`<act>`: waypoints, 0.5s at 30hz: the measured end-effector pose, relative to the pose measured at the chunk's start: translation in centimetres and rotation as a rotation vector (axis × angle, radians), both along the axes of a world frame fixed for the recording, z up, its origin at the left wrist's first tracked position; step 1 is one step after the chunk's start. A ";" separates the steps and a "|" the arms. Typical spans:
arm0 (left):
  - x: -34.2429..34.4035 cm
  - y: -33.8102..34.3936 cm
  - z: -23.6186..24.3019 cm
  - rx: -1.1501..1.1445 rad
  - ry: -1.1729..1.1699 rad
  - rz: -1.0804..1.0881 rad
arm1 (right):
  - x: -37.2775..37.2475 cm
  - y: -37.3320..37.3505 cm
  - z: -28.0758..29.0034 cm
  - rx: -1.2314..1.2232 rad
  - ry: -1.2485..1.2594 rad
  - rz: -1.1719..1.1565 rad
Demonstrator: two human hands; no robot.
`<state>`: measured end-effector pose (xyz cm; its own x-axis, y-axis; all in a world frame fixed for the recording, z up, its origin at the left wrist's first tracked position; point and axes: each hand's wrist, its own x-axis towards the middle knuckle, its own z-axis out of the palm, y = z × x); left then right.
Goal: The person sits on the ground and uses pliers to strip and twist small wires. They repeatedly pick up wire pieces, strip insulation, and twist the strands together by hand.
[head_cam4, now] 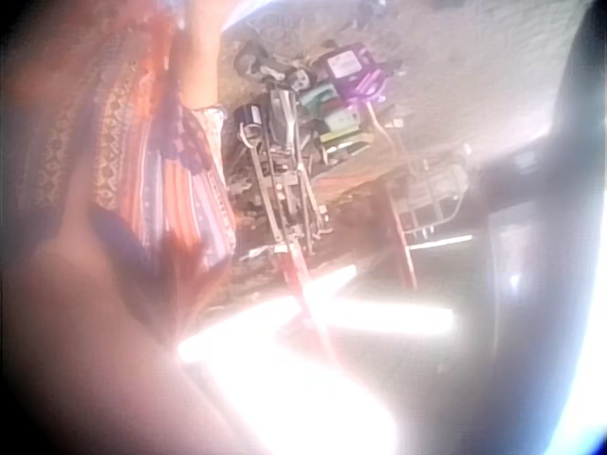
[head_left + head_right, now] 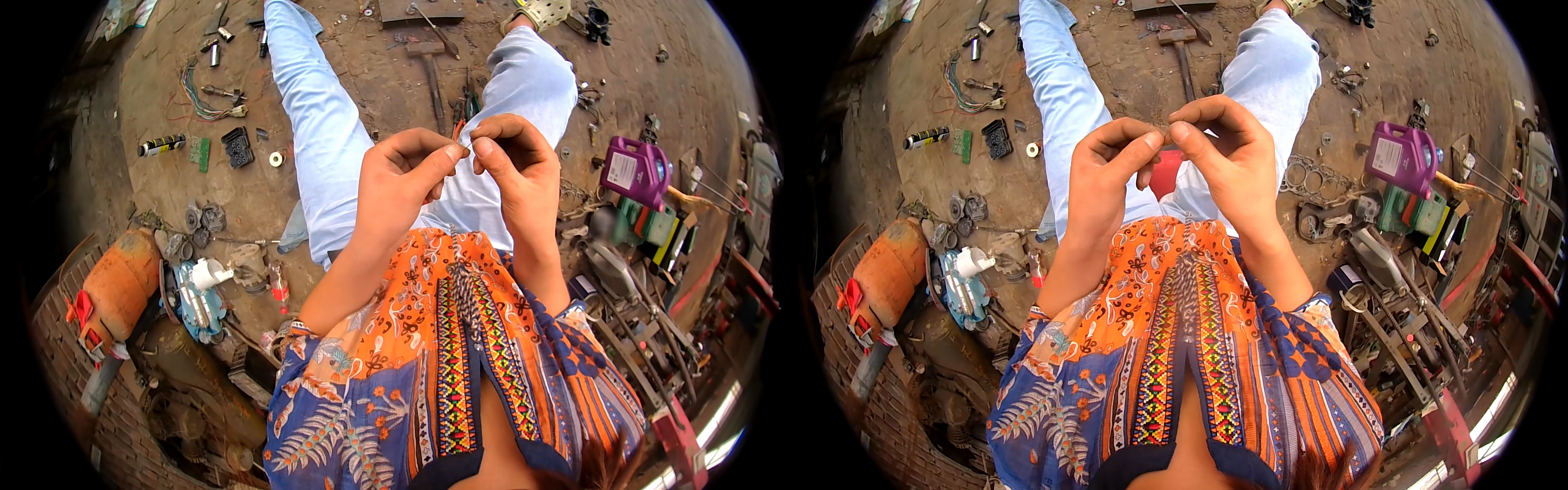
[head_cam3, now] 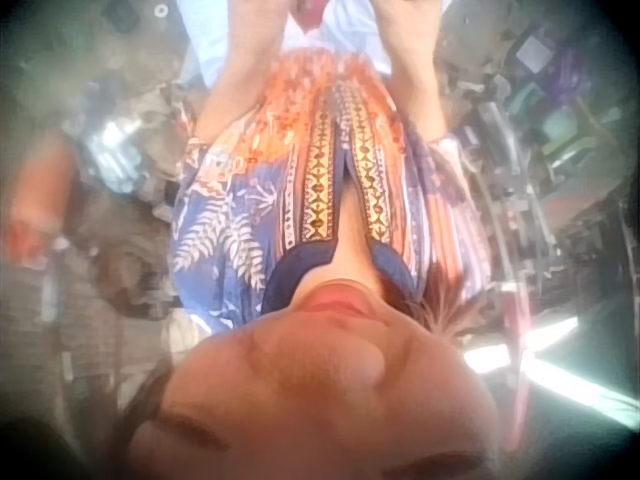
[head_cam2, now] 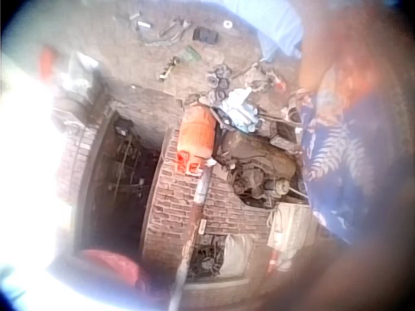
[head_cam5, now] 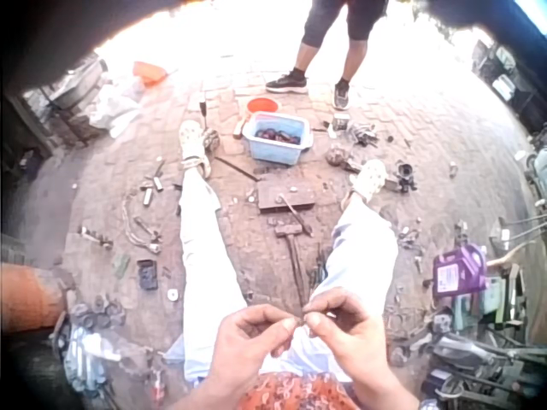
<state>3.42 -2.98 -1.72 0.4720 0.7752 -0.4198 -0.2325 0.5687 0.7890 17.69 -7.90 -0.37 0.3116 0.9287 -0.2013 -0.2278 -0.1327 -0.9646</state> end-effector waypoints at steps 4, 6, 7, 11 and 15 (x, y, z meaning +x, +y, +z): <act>0.0 -0.1 -0.1 0.031 0.008 -0.019 | -0.1 0.3 0.1 -0.027 0.013 -0.026; 0.0 -0.1 -0.1 0.051 0.036 -0.025 | -0.1 0.6 0.1 -0.084 -0.008 -0.051; 0.0 -0.2 -0.1 0.067 0.062 -0.034 | -0.1 0.6 0.1 -0.079 0.005 -0.056; -0.1 -0.4 -0.6 0.199 0.189 -0.049 | -0.3 0.8 0.2 -0.065 0.031 -0.081; 0.0 -0.4 -0.4 0.383 0.286 -0.040 | -0.4 0.9 0.3 -0.070 0.040 -0.093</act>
